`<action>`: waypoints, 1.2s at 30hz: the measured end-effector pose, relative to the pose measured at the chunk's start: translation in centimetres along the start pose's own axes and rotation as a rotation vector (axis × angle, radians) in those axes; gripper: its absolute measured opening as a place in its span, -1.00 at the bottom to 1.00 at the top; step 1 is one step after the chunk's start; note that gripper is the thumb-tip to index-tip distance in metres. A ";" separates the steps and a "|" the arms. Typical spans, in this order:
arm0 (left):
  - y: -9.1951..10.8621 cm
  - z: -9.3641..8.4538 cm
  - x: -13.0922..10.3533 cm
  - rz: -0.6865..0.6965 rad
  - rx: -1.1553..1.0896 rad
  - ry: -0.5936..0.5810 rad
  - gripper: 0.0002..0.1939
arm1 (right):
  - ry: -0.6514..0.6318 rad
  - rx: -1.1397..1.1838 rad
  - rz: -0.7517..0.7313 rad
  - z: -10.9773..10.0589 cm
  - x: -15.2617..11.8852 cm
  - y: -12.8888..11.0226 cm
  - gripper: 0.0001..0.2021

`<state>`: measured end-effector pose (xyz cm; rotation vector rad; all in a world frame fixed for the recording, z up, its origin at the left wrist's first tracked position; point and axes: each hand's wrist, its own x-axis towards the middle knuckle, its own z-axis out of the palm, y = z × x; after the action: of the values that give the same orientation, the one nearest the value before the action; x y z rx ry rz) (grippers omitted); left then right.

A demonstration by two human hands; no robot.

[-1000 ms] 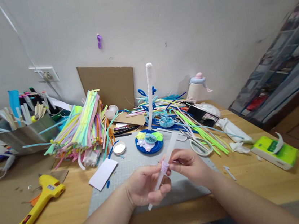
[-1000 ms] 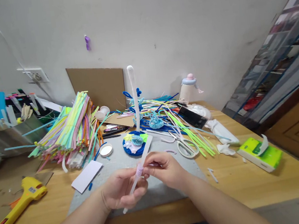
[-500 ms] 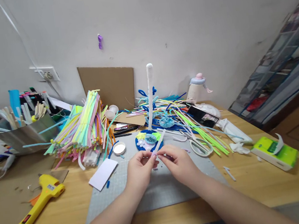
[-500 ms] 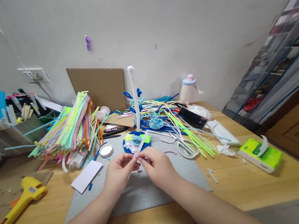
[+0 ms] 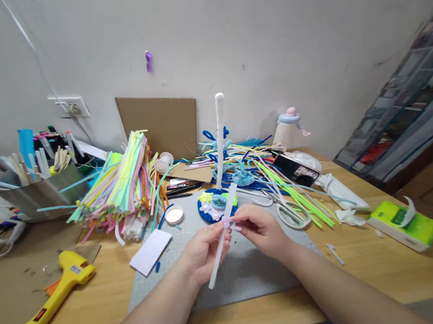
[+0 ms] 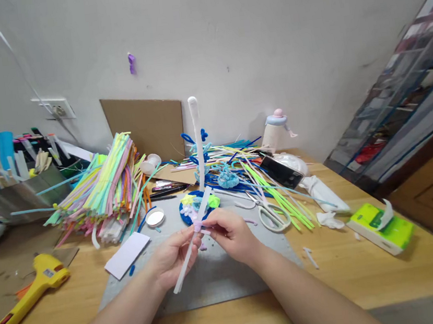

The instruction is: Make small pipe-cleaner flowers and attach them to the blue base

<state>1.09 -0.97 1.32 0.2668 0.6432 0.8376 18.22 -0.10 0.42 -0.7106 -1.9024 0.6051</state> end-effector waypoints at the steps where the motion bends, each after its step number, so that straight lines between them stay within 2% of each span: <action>1: -0.1 0.0 0.0 -0.008 -0.015 -0.007 -0.90 | 0.029 0.014 -0.024 0.3 -0.2 0.1 -0.79; 5: -0.4 0.1 -0.1 -0.021 -0.015 -0.038 -0.91 | 0.151 0.057 -0.045 1.4 -0.9 0.2 -0.77; 13: -1.1 0.1 -0.1 0.104 0.101 -0.046 -0.86 | 0.225 0.000 -0.003 2.0 -1.2 -0.2 -0.82; 16: -1.5 0.1 0.2 0.166 0.144 -0.056 -0.84 | 0.268 0.008 0.108 2.6 -1.3 -0.8 -0.91; 18: -1.7 0.2 0.2 0.281 0.218 -0.028 -0.83 | 0.291 0.144 0.258 2.8 -1.2 -1.1 -0.96; 20: -1.7 0.4 -0.1 0.460 0.367 0.024 -0.84 | 0.235 0.492 0.503 2.8 -0.9 -1.2 -0.91; 21: -1.7 0.4 -0.3 0.557 0.472 0.039 -0.85 | 0.161 0.684 0.630 2.7 -0.7 -1.1 -0.87; 23: -1.5 0.6 -0.6 0.707 0.679 0.033 -0.89 | -0.078 0.980 0.844 2.3 -0.3 -0.8 -0.79; 25: -1.2 0.6 -0.7 0.748 0.772 0.004 -0.89 | -0.278 1.106 0.960 1.8 0.0 -0.5 -0.77; 26: -1.1 0.6 -0.7 0.733 0.754 0.005 -0.88 | -0.285 1.117 0.969 1.7 0.0 -0.4 -0.78; 28: -0.9 0.5 -0.3 0.668 0.632 0.035 -0.83 | -0.141 1.048 0.896 1.5 0.0 -0.6 -0.81; 30: -0.8 0.5 0.2 0.601 0.498 0.074 -0.78 | 0.083 0.764 0.674 1.6 -0.2 -1.0 -0.84; 31: -0.8 0.5 0.3 0.571 0.447 0.085 -0.76 | 0.142 0.575 0.550 1.7 -0.3 -1.2 -0.84; 33: -0.9 0.5 0.5 0.515 0.392 0.088 -0.74 | 0.141 0.195 0.346 1.9 -0.5 -1.6 -0.80; 36: -1.0 0.5 0.4 0.483 0.396 0.075 -0.73 | 0.074 -0.168 0.221 2.1 -0.8 -1.8 -0.88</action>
<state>2.21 -1.30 1.10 0.7744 0.8299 1.1823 16.20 -2.18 0.30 -1.0476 -1.8340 0.5505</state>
